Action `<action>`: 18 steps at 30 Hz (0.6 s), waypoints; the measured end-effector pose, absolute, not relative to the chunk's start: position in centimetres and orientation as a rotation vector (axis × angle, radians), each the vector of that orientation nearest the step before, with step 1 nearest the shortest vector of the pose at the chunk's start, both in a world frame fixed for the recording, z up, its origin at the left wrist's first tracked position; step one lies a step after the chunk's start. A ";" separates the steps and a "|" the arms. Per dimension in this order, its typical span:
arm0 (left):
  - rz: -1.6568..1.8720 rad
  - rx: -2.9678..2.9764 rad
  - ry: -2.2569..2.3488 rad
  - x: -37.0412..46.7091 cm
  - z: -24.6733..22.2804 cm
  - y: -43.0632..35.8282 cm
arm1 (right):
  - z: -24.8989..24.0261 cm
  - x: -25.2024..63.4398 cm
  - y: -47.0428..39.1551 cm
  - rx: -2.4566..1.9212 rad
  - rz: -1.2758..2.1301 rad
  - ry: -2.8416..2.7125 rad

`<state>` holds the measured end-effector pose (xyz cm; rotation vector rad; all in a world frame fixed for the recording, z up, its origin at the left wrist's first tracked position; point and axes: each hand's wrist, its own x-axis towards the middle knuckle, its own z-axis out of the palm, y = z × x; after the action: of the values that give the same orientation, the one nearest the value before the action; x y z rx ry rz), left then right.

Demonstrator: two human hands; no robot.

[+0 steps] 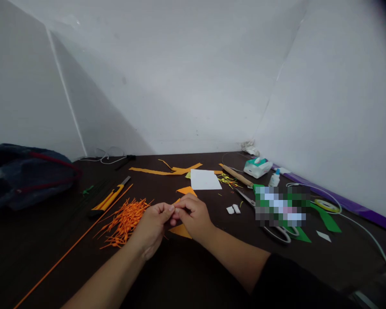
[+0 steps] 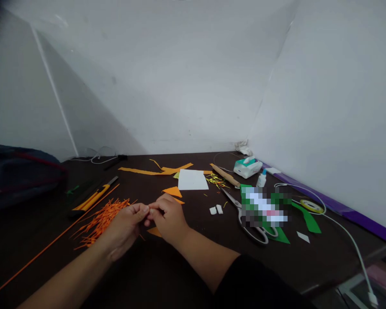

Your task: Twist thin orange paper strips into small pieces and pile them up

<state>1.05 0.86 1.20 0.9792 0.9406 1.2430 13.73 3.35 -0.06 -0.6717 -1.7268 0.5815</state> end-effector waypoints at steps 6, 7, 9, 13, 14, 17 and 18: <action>1.180 0.982 0.785 0.9 1.4 0.9 | 0.2 14.1 3.4 -0.647 0.680 -1.712; 1.147 0.970 0.754 0.9 1.5 0.8 | 0.2 14.1 3.4 -0.640 0.696 -1.707; 1.083 0.929 0.704 0.9 1.7 0.6 | 0.1 14.3 3.4 -0.617 0.701 -1.718; 1.006 0.945 0.671 0.8 1.9 0.3 | 0.1 15.0 3.6 -0.607 0.579 -1.864; 0.998 0.980 0.699 0.8 1.9 0.2 | 0.2 15.2 3.6 -0.614 0.513 -1.939; 0.992 1.147 0.895 1.1 1.7 0.2 | 0.5 16.0 4.1 -0.624 0.268 -2.201; 0.996 1.204 0.971 1.3 1.7 0.2 | 0.8 16.5 4.4 -0.630 0.205 -2.265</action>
<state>1.26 0.16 1.73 1.2037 0.9712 0.9964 16.45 4.38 0.78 -0.6303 -2.2647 0.2052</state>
